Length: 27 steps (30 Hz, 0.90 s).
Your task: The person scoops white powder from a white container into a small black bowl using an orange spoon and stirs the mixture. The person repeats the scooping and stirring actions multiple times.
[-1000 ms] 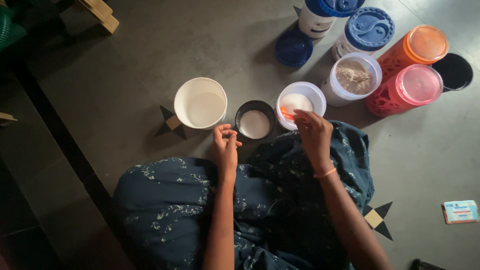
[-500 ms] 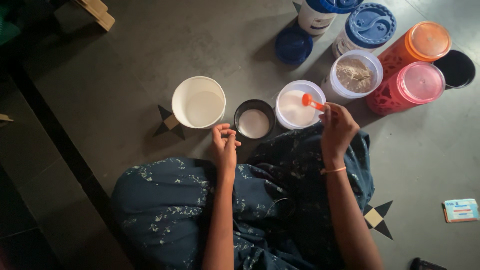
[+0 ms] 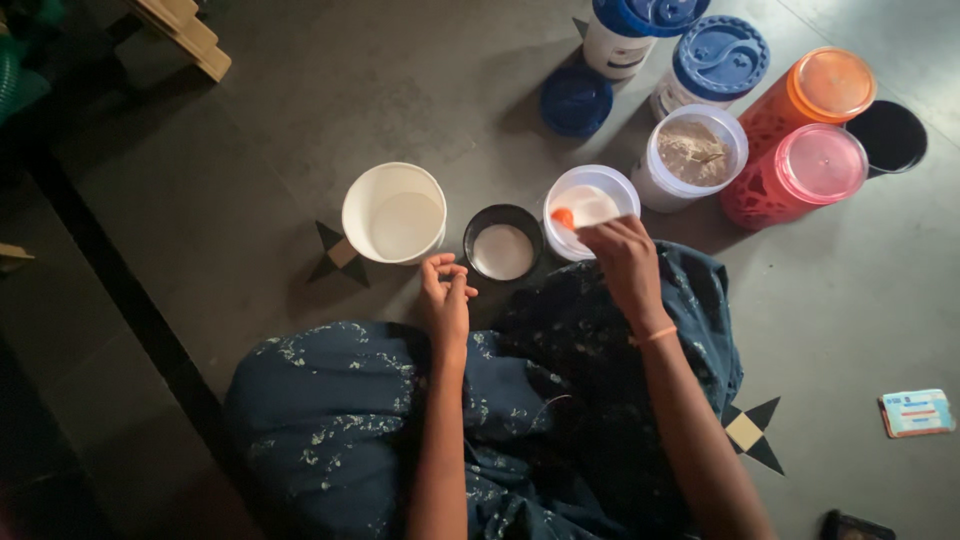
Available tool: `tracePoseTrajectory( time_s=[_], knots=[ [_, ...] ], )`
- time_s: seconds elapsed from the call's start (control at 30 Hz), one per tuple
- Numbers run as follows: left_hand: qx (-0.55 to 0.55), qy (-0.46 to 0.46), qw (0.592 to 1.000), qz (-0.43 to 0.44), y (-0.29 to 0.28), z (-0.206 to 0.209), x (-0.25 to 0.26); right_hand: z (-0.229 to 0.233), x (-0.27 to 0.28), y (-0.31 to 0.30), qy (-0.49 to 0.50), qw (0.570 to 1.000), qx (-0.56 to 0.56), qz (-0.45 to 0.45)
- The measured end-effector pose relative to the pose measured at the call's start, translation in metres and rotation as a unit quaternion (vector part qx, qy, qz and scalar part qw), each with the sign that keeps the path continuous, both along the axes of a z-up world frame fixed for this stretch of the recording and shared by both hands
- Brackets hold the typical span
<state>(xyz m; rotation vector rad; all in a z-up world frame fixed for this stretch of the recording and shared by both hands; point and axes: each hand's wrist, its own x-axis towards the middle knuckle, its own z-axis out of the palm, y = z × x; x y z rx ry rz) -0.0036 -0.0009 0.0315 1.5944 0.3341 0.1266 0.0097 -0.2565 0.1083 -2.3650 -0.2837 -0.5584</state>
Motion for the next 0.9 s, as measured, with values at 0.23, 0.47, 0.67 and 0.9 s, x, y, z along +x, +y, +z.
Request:
tracePoseTrajectory(
  time_s=[0.23, 0.47, 0.67, 0.9],
  knots=[
    [0.030, 0.002, 1.000, 0.001, 0.000, 0.003, -0.002, -0.004, -0.016, -0.009, 0.013, 0.986, 0.134, -0.097],
    [0.000, -0.001, 1.000, 0.002, 0.001, -0.007, 0.001, -0.026, -0.005, -0.013, 0.024, 0.983, 0.076, -0.166],
    [0.003, 0.010, 1.000, 0.003, -0.001, -0.005, 0.001, -0.023, -0.009, -0.014, 0.019, 0.980, 0.081, -0.181],
    [0.025, -0.004, 1.000, 0.016, 0.000, 0.000, 0.001, -0.001, -0.026, 0.013, -0.089, 0.979, 0.105, -0.149]
  ],
)
